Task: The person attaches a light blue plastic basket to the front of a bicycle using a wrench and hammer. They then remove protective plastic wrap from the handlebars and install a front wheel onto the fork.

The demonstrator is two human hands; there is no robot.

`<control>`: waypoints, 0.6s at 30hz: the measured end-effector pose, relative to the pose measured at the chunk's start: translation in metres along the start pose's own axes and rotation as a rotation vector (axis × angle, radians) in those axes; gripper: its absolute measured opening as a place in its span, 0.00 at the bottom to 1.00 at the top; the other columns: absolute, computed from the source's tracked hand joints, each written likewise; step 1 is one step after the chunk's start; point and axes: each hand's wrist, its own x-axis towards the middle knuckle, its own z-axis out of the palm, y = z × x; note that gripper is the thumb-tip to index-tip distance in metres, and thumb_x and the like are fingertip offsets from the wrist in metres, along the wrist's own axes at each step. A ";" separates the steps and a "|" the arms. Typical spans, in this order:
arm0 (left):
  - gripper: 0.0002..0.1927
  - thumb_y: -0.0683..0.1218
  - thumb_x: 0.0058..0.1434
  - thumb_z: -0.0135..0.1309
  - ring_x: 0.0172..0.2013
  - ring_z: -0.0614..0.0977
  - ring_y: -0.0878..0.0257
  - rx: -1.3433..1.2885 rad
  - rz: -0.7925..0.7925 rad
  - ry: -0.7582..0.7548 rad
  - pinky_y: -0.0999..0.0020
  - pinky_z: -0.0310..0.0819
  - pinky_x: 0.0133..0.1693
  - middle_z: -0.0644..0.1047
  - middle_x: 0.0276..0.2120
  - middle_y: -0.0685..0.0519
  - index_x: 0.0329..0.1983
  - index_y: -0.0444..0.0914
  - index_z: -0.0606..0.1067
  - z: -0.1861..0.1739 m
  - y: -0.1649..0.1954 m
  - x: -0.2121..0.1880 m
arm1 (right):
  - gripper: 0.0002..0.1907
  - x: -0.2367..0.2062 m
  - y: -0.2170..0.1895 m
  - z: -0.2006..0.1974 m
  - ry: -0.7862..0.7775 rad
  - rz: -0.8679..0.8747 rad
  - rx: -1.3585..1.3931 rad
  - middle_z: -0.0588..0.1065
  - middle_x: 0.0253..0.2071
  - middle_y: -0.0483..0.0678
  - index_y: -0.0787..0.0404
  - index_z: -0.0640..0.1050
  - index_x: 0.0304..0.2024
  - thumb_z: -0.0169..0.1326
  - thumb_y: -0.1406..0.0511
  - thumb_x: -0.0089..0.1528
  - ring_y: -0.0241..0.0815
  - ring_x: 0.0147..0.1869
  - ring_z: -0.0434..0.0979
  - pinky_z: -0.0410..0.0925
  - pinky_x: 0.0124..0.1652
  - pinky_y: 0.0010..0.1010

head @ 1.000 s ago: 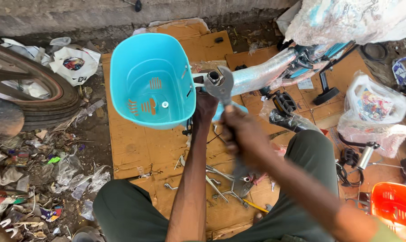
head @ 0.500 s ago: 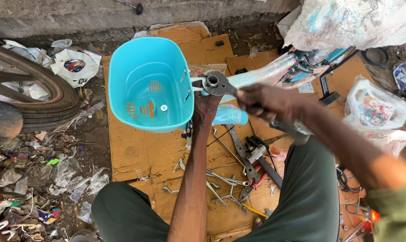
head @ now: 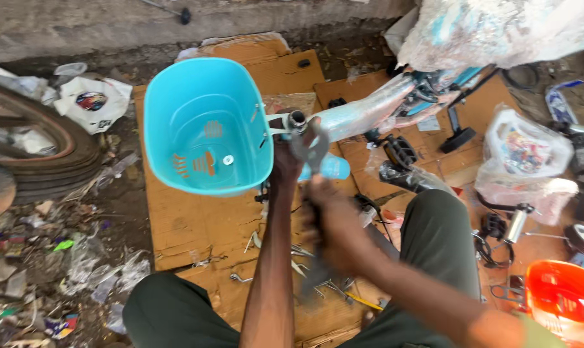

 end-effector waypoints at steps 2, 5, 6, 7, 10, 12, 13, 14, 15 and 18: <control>0.22 0.49 0.63 0.61 0.39 0.79 0.61 0.004 0.117 0.074 0.60 0.74 0.41 0.77 0.39 0.52 0.54 0.36 0.67 0.006 -0.009 0.016 | 0.21 0.012 -0.036 -0.026 -0.163 -0.202 -0.416 0.63 0.22 0.42 0.58 0.70 0.37 0.44 0.48 0.68 0.34 0.21 0.59 0.55 0.20 0.27; 0.21 0.47 0.60 0.66 0.44 0.82 0.60 -0.087 0.145 0.115 0.59 0.77 0.47 0.81 0.44 0.51 0.53 0.36 0.75 0.010 -0.015 0.028 | 0.21 0.040 -0.097 -0.048 -0.314 -0.142 -0.771 0.60 0.19 0.41 0.59 0.71 0.35 0.44 0.50 0.69 0.33 0.17 0.53 0.51 0.18 0.27; 0.20 0.47 0.59 0.68 0.46 0.83 0.60 -0.106 0.130 0.118 0.59 0.79 0.49 0.82 0.46 0.50 0.52 0.36 0.77 0.011 -0.015 0.028 | 0.22 0.050 -0.114 -0.053 -0.347 -0.172 -0.919 0.59 0.18 0.41 0.61 0.72 0.35 0.44 0.50 0.69 0.33 0.17 0.55 0.53 0.18 0.27; 0.21 0.46 0.58 0.69 0.46 0.83 0.61 -0.140 0.084 0.112 0.60 0.79 0.49 0.82 0.46 0.51 0.52 0.36 0.77 0.011 -0.015 0.027 | 0.23 0.060 -0.128 -0.056 -0.383 -0.165 -1.002 0.60 0.18 0.41 0.61 0.73 0.35 0.43 0.50 0.69 0.33 0.17 0.54 0.53 0.17 0.28; 0.21 0.48 0.57 0.70 0.46 0.83 0.61 -0.203 0.079 0.076 0.60 0.79 0.48 0.82 0.45 0.50 0.51 0.37 0.77 0.013 -0.017 0.027 | 0.24 0.084 -0.163 -0.055 -0.496 -0.127 -1.187 0.61 0.17 0.40 0.63 0.74 0.34 0.42 0.50 0.69 0.33 0.15 0.53 0.52 0.16 0.29; 0.20 0.48 0.58 0.70 0.44 0.82 0.61 -0.183 0.007 0.066 0.60 0.78 0.47 0.83 0.45 0.50 0.49 0.37 0.78 0.014 -0.025 0.030 | 0.23 0.088 -0.171 -0.051 -0.570 -0.084 -1.221 0.62 0.16 0.41 0.63 0.75 0.33 0.43 0.51 0.69 0.33 0.14 0.52 0.51 0.14 0.29; 0.19 0.48 0.58 0.70 0.43 0.82 0.61 -0.175 -0.028 0.059 0.60 0.78 0.46 0.83 0.44 0.49 0.48 0.37 0.79 0.016 -0.030 0.032 | 0.22 0.084 -0.170 -0.048 -0.588 -0.079 -1.173 0.62 0.16 0.41 0.62 0.73 0.33 0.43 0.51 0.69 0.33 0.14 0.52 0.51 0.14 0.29; 0.18 0.48 0.58 0.69 0.43 0.81 0.61 -0.190 0.029 0.082 0.60 0.77 0.46 0.82 0.43 0.51 0.48 0.38 0.78 0.017 -0.036 0.032 | 0.22 0.078 -0.163 -0.044 -0.606 -0.076 -1.128 0.62 0.17 0.41 0.61 0.72 0.32 0.43 0.52 0.69 0.33 0.14 0.52 0.51 0.14 0.29; 0.18 0.48 0.58 0.68 0.42 0.80 0.62 -0.202 0.091 0.104 0.59 0.76 0.46 0.81 0.42 0.52 0.47 0.38 0.76 0.018 -0.043 0.034 | 0.21 0.069 -0.155 -0.039 -0.627 -0.077 -1.082 0.62 0.17 0.40 0.60 0.71 0.31 0.44 0.52 0.70 0.33 0.15 0.53 0.50 0.14 0.29; 0.12 0.48 0.59 0.63 0.38 0.78 0.61 0.748 0.373 0.100 0.58 0.73 0.43 0.78 0.37 0.54 0.42 0.40 0.75 0.017 -0.059 0.025 | 0.20 0.030 -0.098 -0.025 -0.406 0.045 -0.555 0.56 0.16 0.37 0.56 0.68 0.30 0.43 0.51 0.69 0.30 0.15 0.47 0.44 0.14 0.25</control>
